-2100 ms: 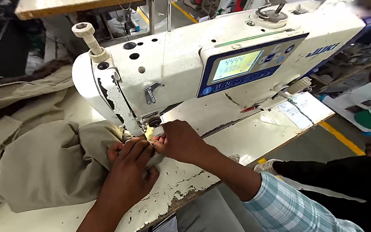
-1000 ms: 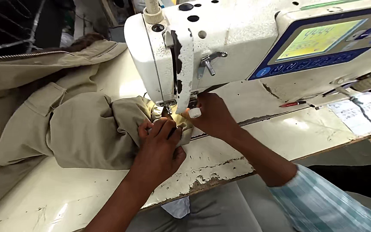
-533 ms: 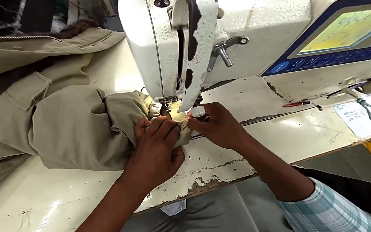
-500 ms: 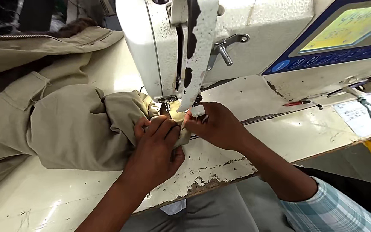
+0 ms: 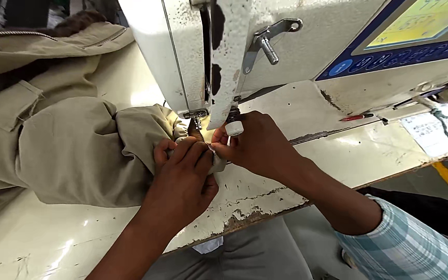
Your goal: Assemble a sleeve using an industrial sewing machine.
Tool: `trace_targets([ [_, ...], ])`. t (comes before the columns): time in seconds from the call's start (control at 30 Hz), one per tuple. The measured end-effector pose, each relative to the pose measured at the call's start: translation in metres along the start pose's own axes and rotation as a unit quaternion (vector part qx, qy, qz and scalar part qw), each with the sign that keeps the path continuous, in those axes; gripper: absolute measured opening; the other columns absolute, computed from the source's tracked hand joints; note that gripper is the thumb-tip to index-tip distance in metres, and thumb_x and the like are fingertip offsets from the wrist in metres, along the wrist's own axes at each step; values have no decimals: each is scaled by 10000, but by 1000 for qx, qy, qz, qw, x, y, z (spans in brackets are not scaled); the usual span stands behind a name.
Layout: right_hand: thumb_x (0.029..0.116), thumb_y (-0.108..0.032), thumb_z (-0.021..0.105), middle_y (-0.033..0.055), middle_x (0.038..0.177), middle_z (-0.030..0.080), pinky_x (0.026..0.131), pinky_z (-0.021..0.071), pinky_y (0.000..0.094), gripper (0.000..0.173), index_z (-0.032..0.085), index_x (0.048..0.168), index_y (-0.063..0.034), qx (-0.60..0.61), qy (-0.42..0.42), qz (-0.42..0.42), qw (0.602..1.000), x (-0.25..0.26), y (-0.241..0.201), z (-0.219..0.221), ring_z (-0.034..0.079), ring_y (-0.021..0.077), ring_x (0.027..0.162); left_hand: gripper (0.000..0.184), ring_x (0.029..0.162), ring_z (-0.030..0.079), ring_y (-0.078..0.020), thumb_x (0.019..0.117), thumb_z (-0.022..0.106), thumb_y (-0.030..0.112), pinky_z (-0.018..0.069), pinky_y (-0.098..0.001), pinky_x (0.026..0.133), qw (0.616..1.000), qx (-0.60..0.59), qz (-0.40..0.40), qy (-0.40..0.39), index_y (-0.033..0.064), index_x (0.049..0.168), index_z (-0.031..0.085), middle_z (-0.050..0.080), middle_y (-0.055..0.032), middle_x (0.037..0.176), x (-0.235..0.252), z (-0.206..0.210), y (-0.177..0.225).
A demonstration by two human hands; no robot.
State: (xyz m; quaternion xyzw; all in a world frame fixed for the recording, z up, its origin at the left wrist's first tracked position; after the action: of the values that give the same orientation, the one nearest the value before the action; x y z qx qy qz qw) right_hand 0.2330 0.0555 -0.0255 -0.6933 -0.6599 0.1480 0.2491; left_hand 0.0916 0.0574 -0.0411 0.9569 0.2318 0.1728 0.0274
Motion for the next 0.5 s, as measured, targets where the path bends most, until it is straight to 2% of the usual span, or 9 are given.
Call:
trace_targets([
  [0.1, 847, -272, 717, -87, 640, 593, 503, 423, 278, 94, 724, 776, -212, 2, 41, -30, 999, -4, -5, 0, 549, 43, 570, 318, 1254, 564, -244, 887, 585, 349, 320, -546, 1046, 1000, 1, -4, 8, 172, 1071, 773, 704, -10, 1162, -1, -2, 0],
  [0.33, 884, -297, 715, -98, 653, 600, 517, 431, 311, 92, 756, 821, -243, 45, -12, 28, 999, -1, 6, 16, 537, 51, 570, 306, 1241, 559, -236, 882, 600, 358, 323, -554, 1049, 1000, 2, -12, 5, 180, 1058, 776, 678, -17, 1166, 0, -2, -1],
  [0.4, 891, -292, 713, -93, 669, 602, 526, 433, 314, 96, 759, 824, -241, 43, -10, 30, 999, 0, 5, 17, 542, 59, 584, 315, 1242, 553, -237, 883, 603, 368, 327, -554, 1047, 1000, 2, -14, 2, 186, 1069, 778, 660, -23, 1200, -1, -2, -1],
  [0.5, 896, -272, 716, -71, 685, 603, 535, 433, 328, 97, 750, 820, -222, 37, -3, 28, 999, 0, 4, 18, 551, 80, 603, 325, 1267, 551, -262, 877, 603, 382, 333, -584, 1042, 1000, 3, -18, -9, 187, 1072, 775, 622, -63, 1325, -1, -1, -1],
])
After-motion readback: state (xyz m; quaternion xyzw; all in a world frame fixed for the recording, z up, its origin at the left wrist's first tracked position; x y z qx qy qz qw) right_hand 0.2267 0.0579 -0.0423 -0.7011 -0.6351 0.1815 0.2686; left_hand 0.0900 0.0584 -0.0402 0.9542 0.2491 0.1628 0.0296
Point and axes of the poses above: each hand's wrist, its own x-axis towards the middle knuckle, its own z-axis out of the palm, y = z × x, the point moved 8 cm from there along x, towards the middle knuckle
